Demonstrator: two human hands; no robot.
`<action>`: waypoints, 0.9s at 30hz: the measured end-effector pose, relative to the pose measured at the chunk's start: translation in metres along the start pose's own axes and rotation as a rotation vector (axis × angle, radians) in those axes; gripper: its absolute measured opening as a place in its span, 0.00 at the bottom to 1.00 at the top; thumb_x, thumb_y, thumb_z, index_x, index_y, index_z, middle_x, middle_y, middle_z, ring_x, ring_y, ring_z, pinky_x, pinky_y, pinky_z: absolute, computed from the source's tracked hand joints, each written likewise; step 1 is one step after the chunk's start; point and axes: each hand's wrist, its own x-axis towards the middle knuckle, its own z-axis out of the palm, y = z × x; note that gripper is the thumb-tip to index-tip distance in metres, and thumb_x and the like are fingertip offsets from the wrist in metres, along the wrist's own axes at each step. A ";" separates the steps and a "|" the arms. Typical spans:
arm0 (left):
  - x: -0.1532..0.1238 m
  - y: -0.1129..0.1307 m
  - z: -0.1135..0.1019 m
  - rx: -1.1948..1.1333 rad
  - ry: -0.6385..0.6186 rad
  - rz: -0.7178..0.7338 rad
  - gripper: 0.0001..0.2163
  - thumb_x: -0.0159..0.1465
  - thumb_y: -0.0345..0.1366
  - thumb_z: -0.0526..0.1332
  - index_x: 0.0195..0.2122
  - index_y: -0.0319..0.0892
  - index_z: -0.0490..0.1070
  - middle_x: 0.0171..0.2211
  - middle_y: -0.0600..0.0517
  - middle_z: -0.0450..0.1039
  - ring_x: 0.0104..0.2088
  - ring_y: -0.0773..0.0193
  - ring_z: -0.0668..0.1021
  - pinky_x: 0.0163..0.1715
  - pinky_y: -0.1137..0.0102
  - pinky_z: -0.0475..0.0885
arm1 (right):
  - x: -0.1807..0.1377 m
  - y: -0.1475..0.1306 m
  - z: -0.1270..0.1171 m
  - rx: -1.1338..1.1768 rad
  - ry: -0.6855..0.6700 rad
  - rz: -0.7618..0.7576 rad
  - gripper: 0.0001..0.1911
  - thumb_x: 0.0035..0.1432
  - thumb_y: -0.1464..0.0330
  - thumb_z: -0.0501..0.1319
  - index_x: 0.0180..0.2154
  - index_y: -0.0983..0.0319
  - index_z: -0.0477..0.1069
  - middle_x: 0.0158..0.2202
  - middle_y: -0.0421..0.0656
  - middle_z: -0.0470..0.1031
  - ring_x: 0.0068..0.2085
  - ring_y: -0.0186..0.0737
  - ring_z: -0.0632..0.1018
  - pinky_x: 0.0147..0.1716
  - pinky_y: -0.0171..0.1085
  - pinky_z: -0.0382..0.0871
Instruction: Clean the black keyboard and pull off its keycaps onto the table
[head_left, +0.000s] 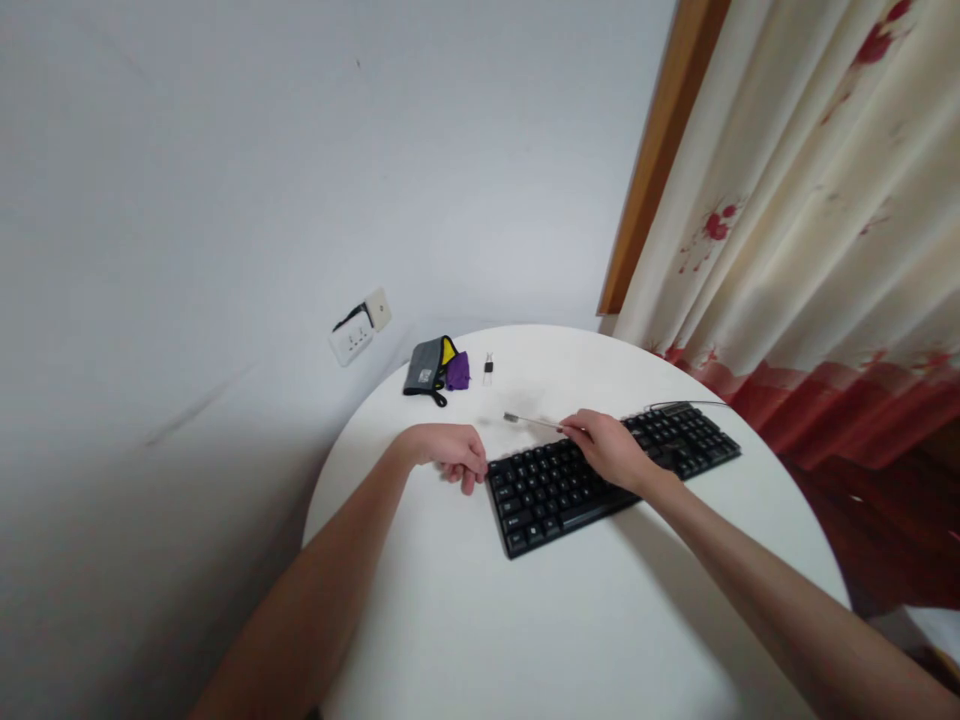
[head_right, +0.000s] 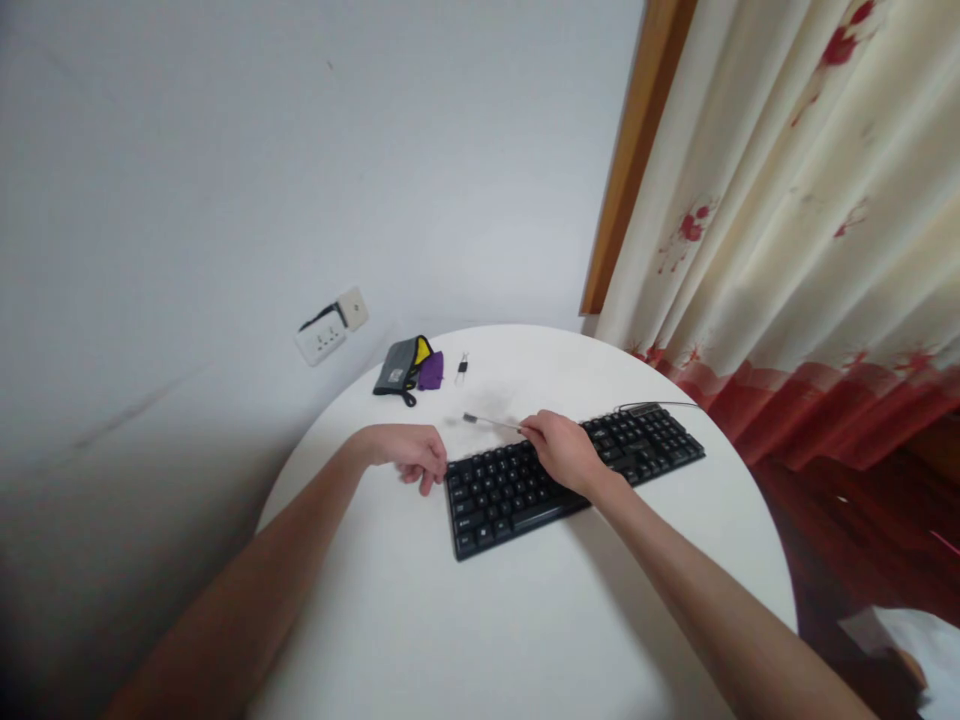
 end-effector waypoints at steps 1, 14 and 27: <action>0.000 0.000 -0.001 -0.004 0.005 -0.003 0.10 0.52 0.40 0.63 0.27 0.38 0.77 0.24 0.46 0.79 0.18 0.70 0.69 0.17 0.76 0.58 | 0.008 0.003 0.001 -0.006 -0.047 -0.056 0.15 0.68 0.67 0.52 0.41 0.62 0.77 0.41 0.47 0.78 0.44 0.41 0.76 0.45 0.35 0.64; -0.002 -0.005 -0.008 -0.051 0.016 -0.004 0.11 0.53 0.39 0.61 0.31 0.39 0.78 0.28 0.47 0.81 0.18 0.69 0.72 0.17 0.76 0.57 | 0.056 0.020 0.002 0.035 -0.351 -0.416 0.13 0.65 0.72 0.54 0.33 0.63 0.77 0.33 0.43 0.74 0.35 0.37 0.74 0.39 0.33 0.62; 0.004 0.004 0.000 -0.077 -0.018 -0.107 0.06 0.51 0.37 0.60 0.26 0.40 0.72 0.22 0.48 0.78 0.19 0.65 0.76 0.17 0.76 0.57 | 0.070 0.046 -0.009 0.092 -0.472 -0.507 0.13 0.62 0.75 0.54 0.33 0.64 0.77 0.33 0.45 0.74 0.35 0.38 0.74 0.38 0.33 0.63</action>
